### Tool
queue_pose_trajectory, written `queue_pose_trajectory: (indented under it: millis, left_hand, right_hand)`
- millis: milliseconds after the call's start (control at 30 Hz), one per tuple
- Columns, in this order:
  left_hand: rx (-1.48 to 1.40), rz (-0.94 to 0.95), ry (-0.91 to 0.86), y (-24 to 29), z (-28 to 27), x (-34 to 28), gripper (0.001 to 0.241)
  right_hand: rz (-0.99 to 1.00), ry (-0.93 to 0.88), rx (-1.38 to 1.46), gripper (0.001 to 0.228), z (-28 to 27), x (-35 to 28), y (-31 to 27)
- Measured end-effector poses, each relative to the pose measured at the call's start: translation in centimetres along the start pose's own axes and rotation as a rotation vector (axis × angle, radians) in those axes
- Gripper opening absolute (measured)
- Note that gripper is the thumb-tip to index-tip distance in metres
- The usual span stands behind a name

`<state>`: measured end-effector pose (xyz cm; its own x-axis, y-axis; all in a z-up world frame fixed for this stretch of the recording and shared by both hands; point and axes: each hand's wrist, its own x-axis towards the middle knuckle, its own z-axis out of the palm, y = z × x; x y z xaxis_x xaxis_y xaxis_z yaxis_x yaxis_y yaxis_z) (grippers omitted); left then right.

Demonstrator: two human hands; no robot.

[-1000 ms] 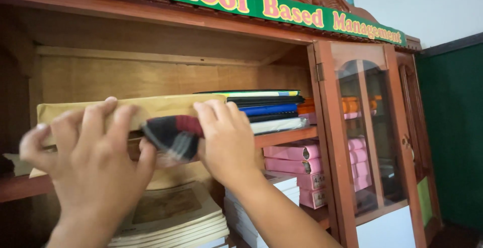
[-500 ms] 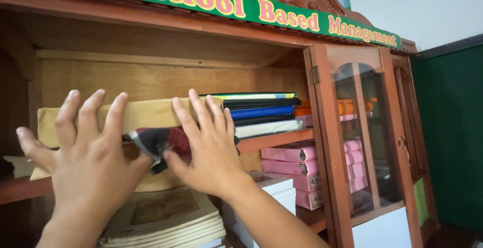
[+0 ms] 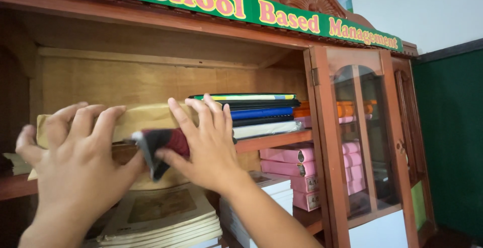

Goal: Wiping a large brown envelope with a cloth.

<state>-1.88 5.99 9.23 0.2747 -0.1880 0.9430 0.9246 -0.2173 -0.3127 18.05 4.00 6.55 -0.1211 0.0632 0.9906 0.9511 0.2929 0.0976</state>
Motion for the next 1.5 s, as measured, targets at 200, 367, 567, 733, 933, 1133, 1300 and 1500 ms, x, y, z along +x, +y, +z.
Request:
queue_pose_trajectory:
  millis: [200,367,567,733,933,1133,1300,1500]
  left_hand:
    - [-0.034,0.107,-0.037,-0.2,-0.6,-0.3,0.098]
    - [0.199,0.057,0.033,0.7,-0.4,-0.9,0.070]
    - [0.167,0.022,0.035,1.1,-0.5,-1.9,0.063]
    - [0.174,0.033,0.084,2.5,-1.7,-2.5,0.052]
    - [0.133,0.128,0.058,2.3,-2.3,-0.2,0.068]
    - [0.165,0.031,-0.013,2.8,-1.7,-0.1,0.055]
    - [-0.188,-0.060,0.003,3.9,-0.2,-0.9,0.079]
    - [-0.208,-0.039,0.055,4.2,-0.8,-0.2,0.058]
  right_hand:
    - [0.004,-0.082,-0.184,0.131,0.7,0.4,0.3]
    - [0.067,0.024,-0.158,0.107,1.1,0.4,-0.3]
    - [0.072,0.116,-0.091,0.075,0.9,-0.7,-0.4]
    - [0.078,0.124,-0.070,0.079,0.2,-2.4,-0.1]
    - [0.012,0.014,-0.015,0.110,-2.1,-1.4,1.7]
    - [0.118,-0.047,0.321,0.058,-4.1,-0.1,1.4]
    - [0.160,-0.010,0.122,0.069,-3.2,0.9,0.7]
    - [0.148,0.045,0.124,0.072,-2.1,0.5,0.2]
